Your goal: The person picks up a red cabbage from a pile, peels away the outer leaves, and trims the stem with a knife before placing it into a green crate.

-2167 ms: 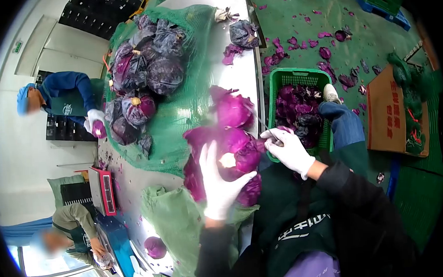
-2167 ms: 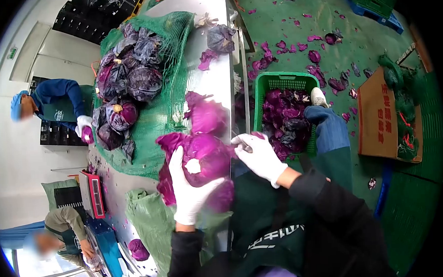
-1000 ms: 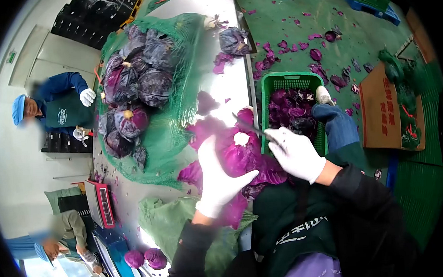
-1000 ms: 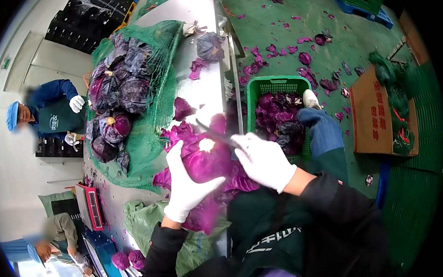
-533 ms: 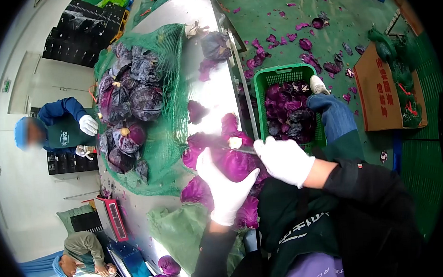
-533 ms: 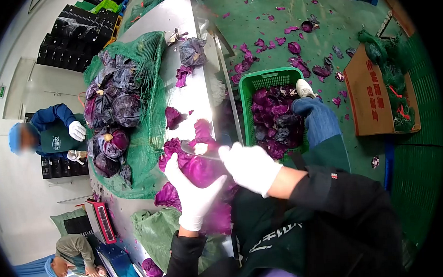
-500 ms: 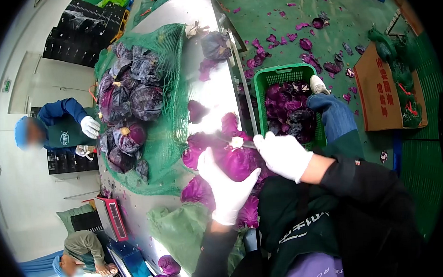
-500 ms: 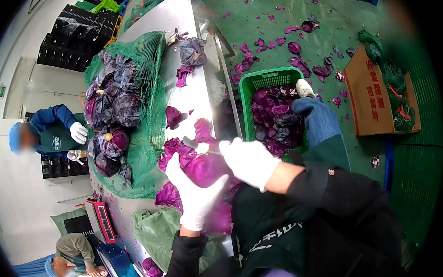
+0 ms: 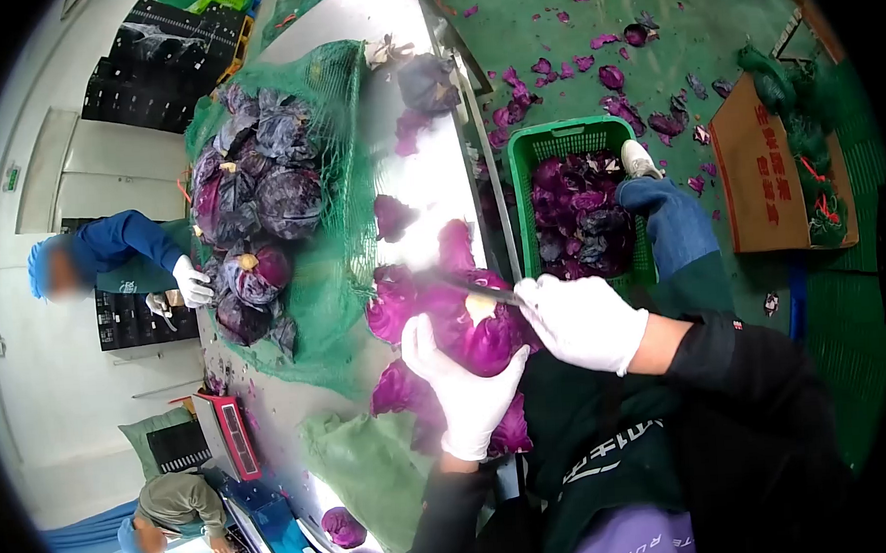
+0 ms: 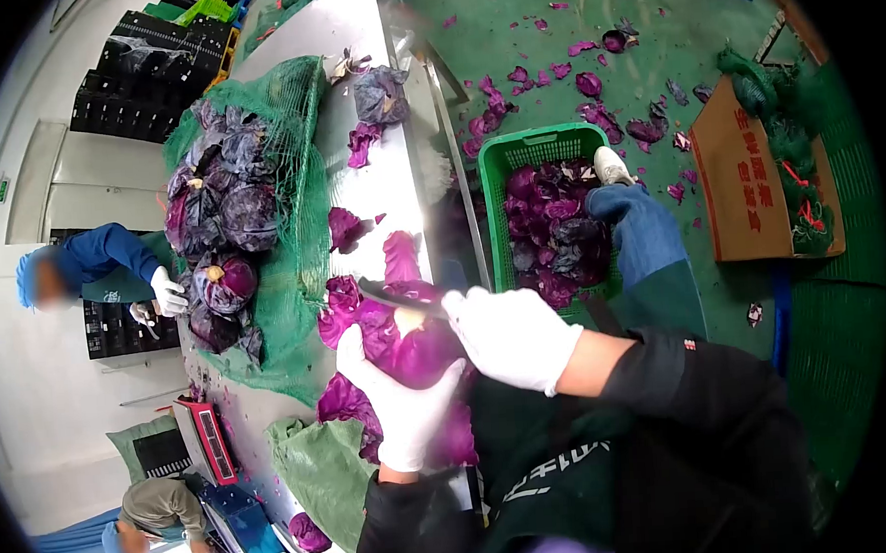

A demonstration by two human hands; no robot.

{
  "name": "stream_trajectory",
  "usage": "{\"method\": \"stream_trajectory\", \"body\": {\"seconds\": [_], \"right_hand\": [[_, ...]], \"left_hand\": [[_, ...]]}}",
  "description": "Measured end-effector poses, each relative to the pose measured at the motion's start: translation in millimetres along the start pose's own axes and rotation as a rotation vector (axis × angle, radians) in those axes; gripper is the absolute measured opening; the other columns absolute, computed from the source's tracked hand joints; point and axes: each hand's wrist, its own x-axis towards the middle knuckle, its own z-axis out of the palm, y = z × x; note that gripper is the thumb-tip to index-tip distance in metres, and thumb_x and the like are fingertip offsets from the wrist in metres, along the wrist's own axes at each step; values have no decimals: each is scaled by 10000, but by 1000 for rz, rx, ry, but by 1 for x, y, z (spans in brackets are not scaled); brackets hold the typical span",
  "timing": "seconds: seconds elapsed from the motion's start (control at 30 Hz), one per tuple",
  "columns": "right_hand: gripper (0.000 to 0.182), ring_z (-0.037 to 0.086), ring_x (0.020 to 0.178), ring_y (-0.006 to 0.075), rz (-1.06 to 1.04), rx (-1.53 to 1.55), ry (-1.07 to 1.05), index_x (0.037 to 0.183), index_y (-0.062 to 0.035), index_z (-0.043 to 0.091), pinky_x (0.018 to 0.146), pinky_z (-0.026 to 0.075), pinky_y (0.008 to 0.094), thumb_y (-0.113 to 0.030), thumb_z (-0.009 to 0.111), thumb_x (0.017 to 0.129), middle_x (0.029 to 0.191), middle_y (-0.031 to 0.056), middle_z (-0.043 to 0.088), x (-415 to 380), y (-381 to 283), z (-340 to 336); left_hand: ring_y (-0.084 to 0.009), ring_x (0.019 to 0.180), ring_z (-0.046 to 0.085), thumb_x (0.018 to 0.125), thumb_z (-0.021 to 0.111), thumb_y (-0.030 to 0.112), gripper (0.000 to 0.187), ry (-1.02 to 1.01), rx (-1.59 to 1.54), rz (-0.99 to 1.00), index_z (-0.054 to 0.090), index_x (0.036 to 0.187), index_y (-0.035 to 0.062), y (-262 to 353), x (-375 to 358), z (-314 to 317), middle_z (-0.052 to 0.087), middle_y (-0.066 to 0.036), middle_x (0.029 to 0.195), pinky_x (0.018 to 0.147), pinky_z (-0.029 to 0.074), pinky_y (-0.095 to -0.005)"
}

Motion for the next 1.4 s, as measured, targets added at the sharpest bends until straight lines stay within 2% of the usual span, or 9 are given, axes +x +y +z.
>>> {"method": "stream_trajectory", "body": {"seconds": [0.1, 0.27, 0.5, 0.73, 0.83, 1.13, 1.23, 1.27, 1.4], "right_hand": [[153, 600, 575, 214, 37, 80, -20, 1007, -48, 542, 456, 487, 332, -194, 509, 974, 748, 95, 531, -11, -8, 1], [466, 602, 1129, 389, 316, 561, 19, 1359, 21, 507, 959, 502, 414, -313, 450, 1040, 1294, 240, 591, -10, 10, 35], [296, 613, 922, 350, 128, 622, 195, 1161, -9, 599, 819, 505, 398, -250, 515, 1013, 1052, 190, 603, 39, 5, 62], [486, 663, 828, 277, -81, 433, 214, 1441, -60, 475, 672, 551, 363, -241, 528, 994, 1123, 144, 589, 34, -1, 61], [515, 657, 711, 257, 116, 332, 99, 1460, -73, 456, 585, 537, 347, -253, 537, 985, 1093, 127, 588, 29, -21, 38], [632, 578, 531, 200, 33, 61, 44, 1502, 26, 366, 442, 454, 353, -220, 551, 950, 723, 81, 566, 9, -39, 31], [463, 576, 522, 211, 14, 36, 167, 1339, 33, 558, 443, 456, 349, -213, 554, 946, 707, 87, 566, 15, -33, 40], [262, 594, 544, 237, 3, 20, 168, 1045, -6, 684, 470, 477, 359, -213, 559, 943, 717, 98, 590, 15, -30, 45], [208, 643, 612, 272, 76, 106, 163, 897, -53, 674, 528, 512, 381, -225, 564, 942, 745, 114, 638, 26, -23, 43]], "left_hand": [[-416, 1364, 266, 566, 957, 279, 1200, 1, -19, -16, 231, 1467, -39, -1, 1, 0, 254, -256, 1435, 1159, 254, -522], [-377, 1360, 300, 555, 965, 279, 1198, 56, -126, -62, 243, 1459, -30, -9, 3, -1, 295, -218, 1412, 1155, 270, -500], [-348, 1316, 352, 569, 965, 287, 1160, 246, -65, -46, 270, 1446, -18, -31, 18, 13, 337, -191, 1373, 1127, 309, -469], [-350, 1370, 376, 644, 914, 261, 1075, -59, 42, -7, 306, 1479, -35, -28, 47, -42, 339, -209, 1471, 1151, 326, -446], [-421, 1431, 282, 650, 912, 279, 1092, -64, -87, -63, 299, 1506, -6, -30, 40, -34, 277, -271, 1525, 1172, 279, -508], [-431, 1437, 251, 660, 912, 325, 1143, 35, 14, -73, 246, 1521, -20, -20, 22, -18, 248, -289, 1529, 1176, 256, -533], [-445, 1435, 244, 668, 902, 353, 1136, 56, 121, -40, 249, 1520, -20, -12, 22, -11, 239, -299, 1527, 1169, 253, -551], [-461, 1429, 248, 694, 876, 374, 1101, 45, 167, -43, 260, 1516, -23, -6, 24, -11, 250, -314, 1519, 1165, 250, -559], [-484, 1416, 267, 743, 827, 371, 1016, 137, 204, -26, 287, 1505, -29, 3, 27, 3, 286, -337, 1498, 1165, 248, -565]]}}
